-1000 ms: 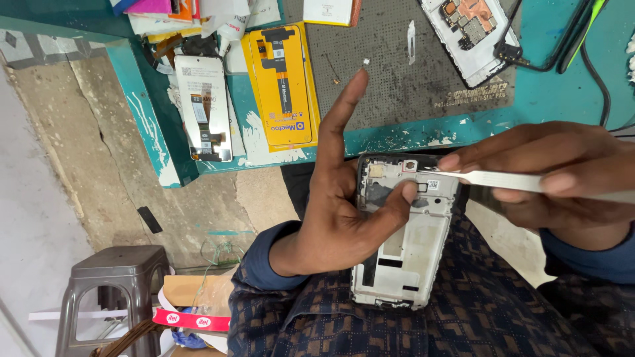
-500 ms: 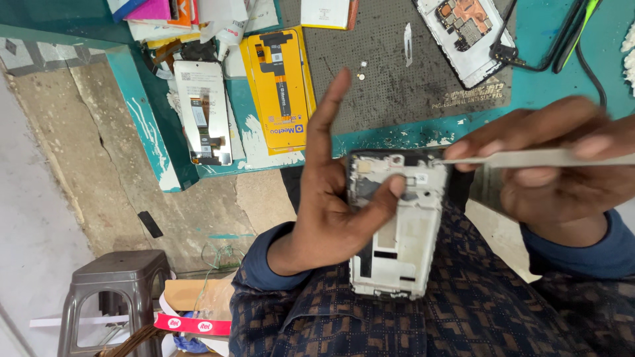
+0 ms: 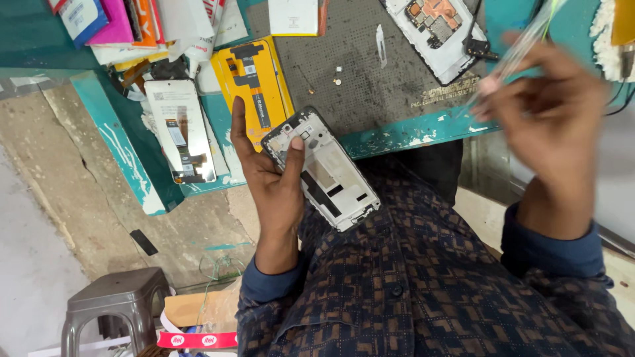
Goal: The person disassembles a mobile phone using tweezers and a screwdriver. They remove screws and small internal components from the phone frame, placing them on the workbench. The person also applies a liquid from a bottle to the phone frame and continues to remove parts.
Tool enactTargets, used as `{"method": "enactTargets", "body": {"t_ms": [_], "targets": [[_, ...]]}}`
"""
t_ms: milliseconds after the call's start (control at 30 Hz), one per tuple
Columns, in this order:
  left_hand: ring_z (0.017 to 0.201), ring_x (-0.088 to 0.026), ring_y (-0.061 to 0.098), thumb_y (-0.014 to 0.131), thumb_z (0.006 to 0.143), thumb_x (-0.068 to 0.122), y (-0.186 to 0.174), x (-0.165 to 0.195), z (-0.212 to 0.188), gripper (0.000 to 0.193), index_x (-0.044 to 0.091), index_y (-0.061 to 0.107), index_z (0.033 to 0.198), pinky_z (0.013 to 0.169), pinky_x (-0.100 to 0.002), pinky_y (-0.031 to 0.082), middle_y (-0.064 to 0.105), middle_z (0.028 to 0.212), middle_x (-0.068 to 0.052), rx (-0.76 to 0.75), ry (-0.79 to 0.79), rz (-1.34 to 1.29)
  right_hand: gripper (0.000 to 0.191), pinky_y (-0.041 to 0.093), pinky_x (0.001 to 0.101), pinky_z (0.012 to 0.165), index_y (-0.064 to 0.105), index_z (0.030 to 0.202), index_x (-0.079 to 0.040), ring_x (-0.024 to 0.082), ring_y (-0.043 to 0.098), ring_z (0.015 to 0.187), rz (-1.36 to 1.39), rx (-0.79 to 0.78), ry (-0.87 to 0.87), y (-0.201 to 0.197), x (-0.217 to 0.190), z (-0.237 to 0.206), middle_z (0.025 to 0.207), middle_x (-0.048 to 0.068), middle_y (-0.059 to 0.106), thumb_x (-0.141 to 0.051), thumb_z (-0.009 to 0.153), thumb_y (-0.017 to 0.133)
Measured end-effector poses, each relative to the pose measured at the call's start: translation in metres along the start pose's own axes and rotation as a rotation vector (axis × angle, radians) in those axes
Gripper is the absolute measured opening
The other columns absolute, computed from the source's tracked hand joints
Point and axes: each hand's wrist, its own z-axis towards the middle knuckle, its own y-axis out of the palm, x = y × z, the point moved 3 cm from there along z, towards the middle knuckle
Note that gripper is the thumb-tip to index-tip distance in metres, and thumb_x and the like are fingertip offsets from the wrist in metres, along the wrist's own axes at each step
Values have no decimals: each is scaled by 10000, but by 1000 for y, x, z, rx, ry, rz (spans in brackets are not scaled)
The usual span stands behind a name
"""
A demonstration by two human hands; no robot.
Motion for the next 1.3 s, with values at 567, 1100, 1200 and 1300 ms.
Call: {"method": "enactTargets", "body": {"t_ms": [567, 1100, 1200, 1300], "targets": [[1405, -184, 522, 639, 1015, -110, -7, 1, -6, 858, 40, 143, 1699, 1191, -320, 470, 354, 1689, -142, 41, 16, -104, 142, 554, 349, 619, 761, 998, 1, 206, 708, 694, -475, -11, -109, 89, 16, 52, 894, 118, 726, -107, 991, 852], [1385, -179, 513, 623, 1054, -96, -1, 20, -9, 851, 47, 92, 1702, 1188, -305, 446, 352, 1641, -140, -17, 86, -154, 78, 574, 372, 684, 758, 945, -13, 238, 725, 720, -502, -58, -32, 99, 32, 80, 866, 119, 748, -17, 884, 807], [1397, -176, 499, 630, 1047, -99, -3, 23, -9, 843, 45, 93, 1682, 1196, -306, 438, 312, 1662, -129, -11, 104, -121, 66, 578, 391, 697, 751, 931, -5, 269, 727, 734, -513, -63, -42, 100, 30, 80, 861, 132, 741, -13, 886, 799], [1375, -187, 517, 630, 1043, -89, -4, 25, -13, 877, 32, 63, 1701, 1183, -310, 446, 336, 1643, -150, -20, 64, -168, 69, 584, 411, 724, 737, 938, 7, 297, 729, 776, -499, -84, -36, 102, 28, 81, 875, 155, 729, -2, 885, 781]]}}
